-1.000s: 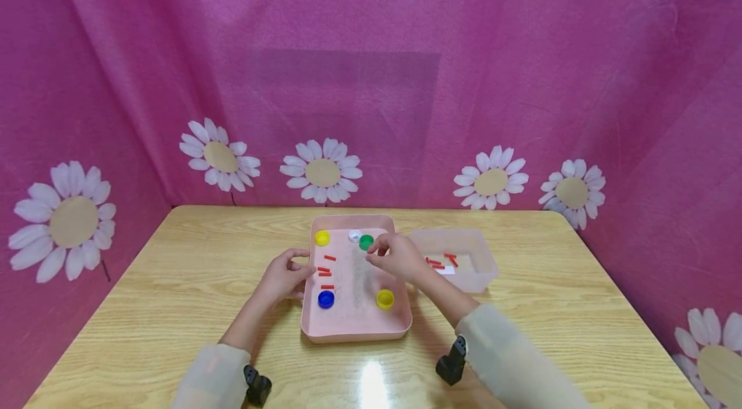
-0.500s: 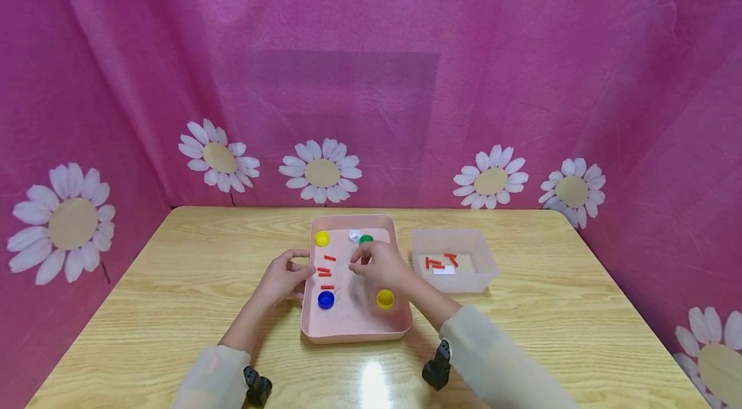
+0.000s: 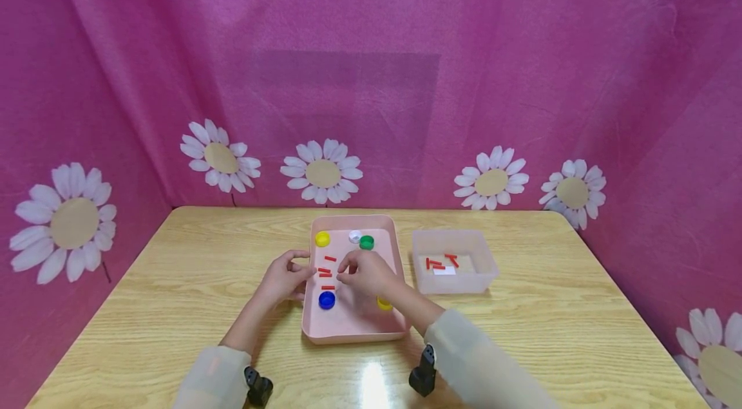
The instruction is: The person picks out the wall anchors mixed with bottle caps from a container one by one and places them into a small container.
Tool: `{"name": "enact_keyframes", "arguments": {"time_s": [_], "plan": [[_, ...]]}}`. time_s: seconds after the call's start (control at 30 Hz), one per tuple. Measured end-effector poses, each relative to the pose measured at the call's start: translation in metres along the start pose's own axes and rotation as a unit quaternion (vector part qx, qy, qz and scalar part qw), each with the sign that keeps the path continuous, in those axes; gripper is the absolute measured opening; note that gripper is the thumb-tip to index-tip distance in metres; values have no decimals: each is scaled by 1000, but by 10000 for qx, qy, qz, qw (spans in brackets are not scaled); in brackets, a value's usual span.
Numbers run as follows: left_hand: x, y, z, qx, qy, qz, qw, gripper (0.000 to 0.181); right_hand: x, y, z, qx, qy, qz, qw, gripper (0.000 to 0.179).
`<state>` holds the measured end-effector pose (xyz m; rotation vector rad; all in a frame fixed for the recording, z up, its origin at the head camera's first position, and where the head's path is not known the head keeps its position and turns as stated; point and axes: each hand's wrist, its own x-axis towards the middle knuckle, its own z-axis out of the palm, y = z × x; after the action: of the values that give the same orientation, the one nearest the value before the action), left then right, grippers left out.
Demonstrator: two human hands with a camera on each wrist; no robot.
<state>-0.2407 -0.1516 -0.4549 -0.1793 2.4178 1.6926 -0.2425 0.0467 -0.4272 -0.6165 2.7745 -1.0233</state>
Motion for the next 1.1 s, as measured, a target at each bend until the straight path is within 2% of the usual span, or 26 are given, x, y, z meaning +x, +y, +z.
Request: {"name": "enact_keyframes", "arguments": {"time_s": [0.3, 0.63, 0.87, 1.1], "plan": [[-1, -1, -1, -7, 1, 44, 10000, 44, 4, 1, 17, 77, -132, -33, 9999, 4], [1, -2, -1, 15, -21, 53, 10000, 44, 6, 3, 25, -26, -119, 161, 9998, 5], [3, -1, -1, 70, 36, -100, 9999, 44, 11, 4, 30, -8, -243, 427, 9988, 6], [3, -1, -1, 12, -4, -63, 10000, 44, 12, 2, 34, -338, -332, 375, 9982, 7]]}}
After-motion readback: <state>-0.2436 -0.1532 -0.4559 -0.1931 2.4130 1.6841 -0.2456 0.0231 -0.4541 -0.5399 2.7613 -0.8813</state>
